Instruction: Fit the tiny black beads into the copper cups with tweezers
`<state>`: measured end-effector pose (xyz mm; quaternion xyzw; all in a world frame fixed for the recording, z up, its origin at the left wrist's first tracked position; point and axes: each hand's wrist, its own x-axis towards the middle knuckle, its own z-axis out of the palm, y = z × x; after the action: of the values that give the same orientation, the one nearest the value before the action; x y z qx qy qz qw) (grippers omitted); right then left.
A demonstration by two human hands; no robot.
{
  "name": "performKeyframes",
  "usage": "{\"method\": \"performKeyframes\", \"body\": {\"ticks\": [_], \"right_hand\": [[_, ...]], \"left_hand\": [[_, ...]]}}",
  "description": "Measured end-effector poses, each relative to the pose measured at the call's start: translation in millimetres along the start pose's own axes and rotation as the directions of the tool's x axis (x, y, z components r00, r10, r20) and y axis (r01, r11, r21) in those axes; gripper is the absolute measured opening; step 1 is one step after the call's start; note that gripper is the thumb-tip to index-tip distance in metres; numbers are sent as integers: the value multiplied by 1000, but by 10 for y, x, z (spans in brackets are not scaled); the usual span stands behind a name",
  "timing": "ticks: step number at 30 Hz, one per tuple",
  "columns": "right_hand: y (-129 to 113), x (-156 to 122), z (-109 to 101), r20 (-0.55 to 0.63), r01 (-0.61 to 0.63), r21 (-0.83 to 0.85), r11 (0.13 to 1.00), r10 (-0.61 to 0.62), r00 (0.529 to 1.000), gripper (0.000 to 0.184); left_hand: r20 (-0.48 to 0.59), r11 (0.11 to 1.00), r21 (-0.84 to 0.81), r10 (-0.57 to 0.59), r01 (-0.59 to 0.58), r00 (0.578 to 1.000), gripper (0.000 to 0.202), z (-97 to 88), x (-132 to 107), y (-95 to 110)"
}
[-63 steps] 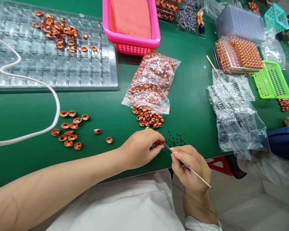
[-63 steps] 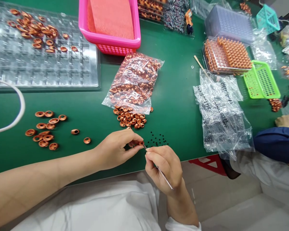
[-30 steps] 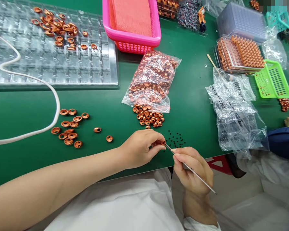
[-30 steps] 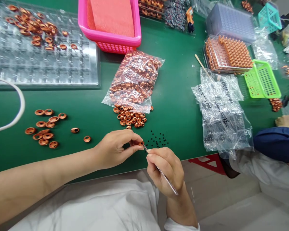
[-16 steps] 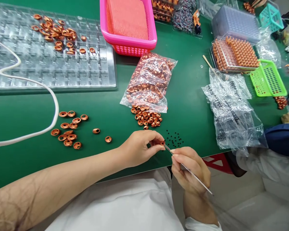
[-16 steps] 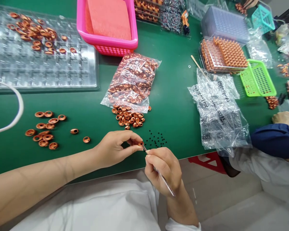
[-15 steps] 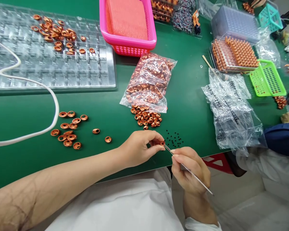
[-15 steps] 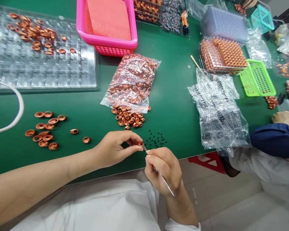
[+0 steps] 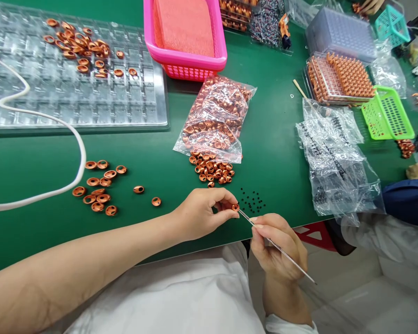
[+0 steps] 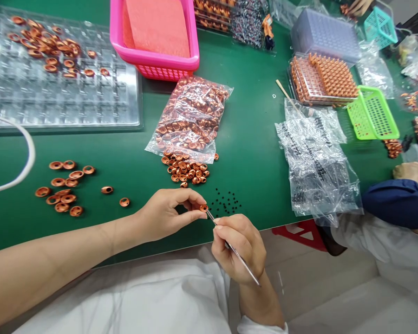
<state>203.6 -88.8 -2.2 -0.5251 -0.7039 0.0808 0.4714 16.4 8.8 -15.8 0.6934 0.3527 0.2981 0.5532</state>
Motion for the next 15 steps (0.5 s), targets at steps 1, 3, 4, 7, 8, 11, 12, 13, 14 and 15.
{"method": "performKeyframes", "body": {"ticks": [1, 3, 4, 7, 8, 11, 12, 13, 14, 15], "right_hand": [[4, -1, 2, 4, 0, 7, 1000, 0, 1000, 32], [10, -1, 10, 14, 1, 22, 1000, -1, 1000, 33], [13, -1, 16, 15, 4, 26, 1000, -5, 1000, 33], [25, -2, 33, -6, 16, 20, 1000, -16, 1000, 33], [29, -3, 37, -7, 15, 21, 1000, -15, 1000, 33], [34, -6, 40, 0, 13, 26, 1000, -13, 1000, 34], [32, -7, 38, 2, 11, 27, 1000, -11, 1000, 34], [29, -8, 36, -2, 10, 26, 1000, -10, 1000, 34], [24, -8, 35, -6, 4, 24, 1000, -4, 1000, 34], [18, -7, 33, -7, -7, 23, 1000, 8, 1000, 34]], "left_hand": [[1, 1000, -3, -4, 4, 1000, 7, -1, -1, 4], [-2, 1000, -8, -6, 6, 1000, 6, -4, -1, 9], [-2, 1000, -10, -8, 8, 1000, 6, -6, 0, 11], [4, 1000, -16, -22, 22, 1000, 6, -12, 5, 13], [7, 999, -20, -28, 28, 1000, 6, -14, 6, 14], [14, 999, -36, -36, 36, 999, 6, -17, 8, 19], [14, 999, -37, -36, 36, 999, 6, -17, 8, 21], [14, 999, -38, -35, 35, 999, 6, -17, 7, 22], [12, 999, -38, -34, 34, 999, 6, -18, 7, 22], [13, 999, -36, -32, 32, 999, 6, -18, 7, 20]]}}
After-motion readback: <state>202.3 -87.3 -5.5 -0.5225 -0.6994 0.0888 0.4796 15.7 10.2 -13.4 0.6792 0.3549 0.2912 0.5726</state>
